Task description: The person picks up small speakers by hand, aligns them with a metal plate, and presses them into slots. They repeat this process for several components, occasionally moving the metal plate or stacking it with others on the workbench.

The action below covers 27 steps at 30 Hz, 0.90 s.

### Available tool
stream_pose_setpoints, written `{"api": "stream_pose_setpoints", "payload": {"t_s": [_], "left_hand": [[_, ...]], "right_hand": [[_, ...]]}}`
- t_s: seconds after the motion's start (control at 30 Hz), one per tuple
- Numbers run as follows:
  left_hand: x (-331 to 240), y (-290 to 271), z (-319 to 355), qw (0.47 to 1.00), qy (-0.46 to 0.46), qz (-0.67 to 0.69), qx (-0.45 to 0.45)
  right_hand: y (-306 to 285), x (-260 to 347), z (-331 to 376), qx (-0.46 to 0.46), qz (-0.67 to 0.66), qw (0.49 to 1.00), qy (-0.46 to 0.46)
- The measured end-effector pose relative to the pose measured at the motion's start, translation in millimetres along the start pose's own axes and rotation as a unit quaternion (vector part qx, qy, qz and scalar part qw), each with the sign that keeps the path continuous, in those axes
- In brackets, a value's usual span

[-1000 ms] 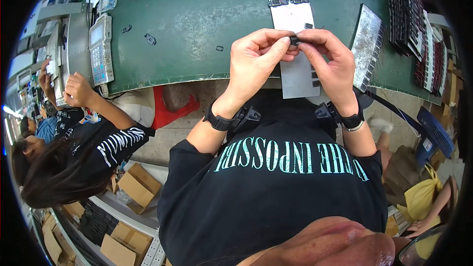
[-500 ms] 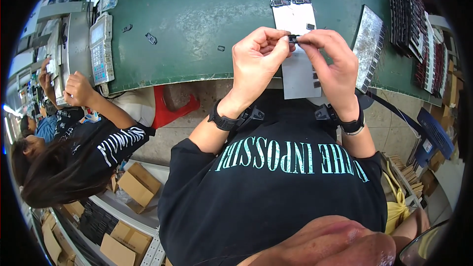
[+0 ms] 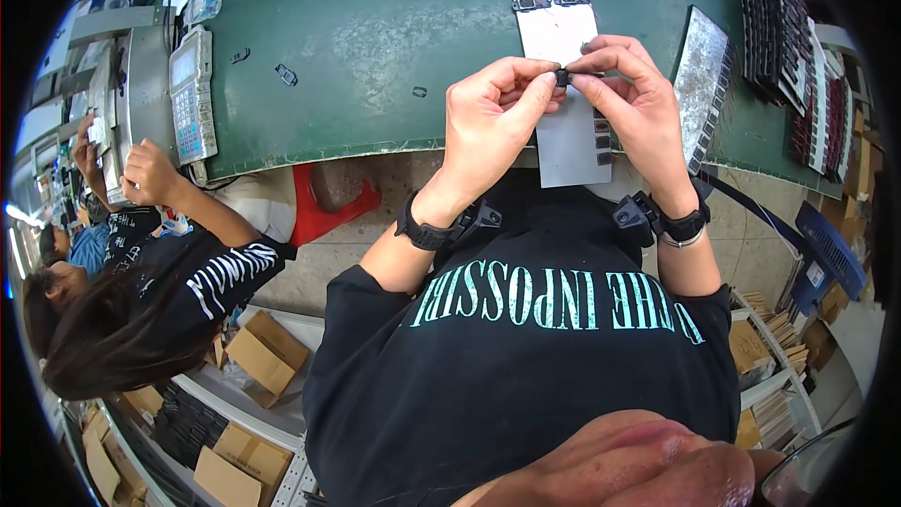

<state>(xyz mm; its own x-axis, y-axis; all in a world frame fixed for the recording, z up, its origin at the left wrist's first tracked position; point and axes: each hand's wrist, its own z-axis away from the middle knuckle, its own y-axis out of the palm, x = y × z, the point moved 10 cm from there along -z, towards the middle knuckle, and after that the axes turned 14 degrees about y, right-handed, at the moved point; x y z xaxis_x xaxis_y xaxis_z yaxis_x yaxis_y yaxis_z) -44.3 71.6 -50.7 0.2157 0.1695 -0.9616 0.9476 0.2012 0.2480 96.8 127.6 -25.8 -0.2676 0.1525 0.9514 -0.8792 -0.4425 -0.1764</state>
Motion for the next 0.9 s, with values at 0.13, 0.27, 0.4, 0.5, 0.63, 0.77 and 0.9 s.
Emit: {"api": "stream_pose_setpoints", "payload": {"t_s": [0.13,0.27,0.4,0.5,0.63,0.77,0.9], "left_hand": [[-4.3,-0.6,-2.2,1.000,0.013,-0.013,-0.008],[-4.6,-0.3,-2.4,1.000,0.013,-0.015,-0.010],[-3.0,1.5,-4.0,1.000,0.019,-0.019,-0.005],[-1.0,5.0,-5.7,0.999,0.007,-0.046,0.004],[5.2,3.8,-2.5,0.997,-0.018,-0.064,0.038],[0.1,3.3,-8.4,0.993,-0.013,-0.107,0.050],[-6.7,-12.6,-34.6,0.995,-0.002,-0.096,-0.021]], "right_hand": [[8.4,-1.1,-2.7,0.071,-0.049,0.995,0.041],[9.0,3.9,-3.8,0.086,-0.065,0.992,0.062],[8.0,-0.7,-5.4,0.064,0.017,0.997,0.031],[10.2,17.9,1.5,0.039,0.125,0.991,-0.039],[17.8,20.1,11.2,0.026,0.179,0.980,-0.082],[3.5,28.6,8.8,-0.009,0.154,0.984,-0.088],[-30.0,31.5,-2.0,-0.089,0.207,0.968,-0.109]]}}
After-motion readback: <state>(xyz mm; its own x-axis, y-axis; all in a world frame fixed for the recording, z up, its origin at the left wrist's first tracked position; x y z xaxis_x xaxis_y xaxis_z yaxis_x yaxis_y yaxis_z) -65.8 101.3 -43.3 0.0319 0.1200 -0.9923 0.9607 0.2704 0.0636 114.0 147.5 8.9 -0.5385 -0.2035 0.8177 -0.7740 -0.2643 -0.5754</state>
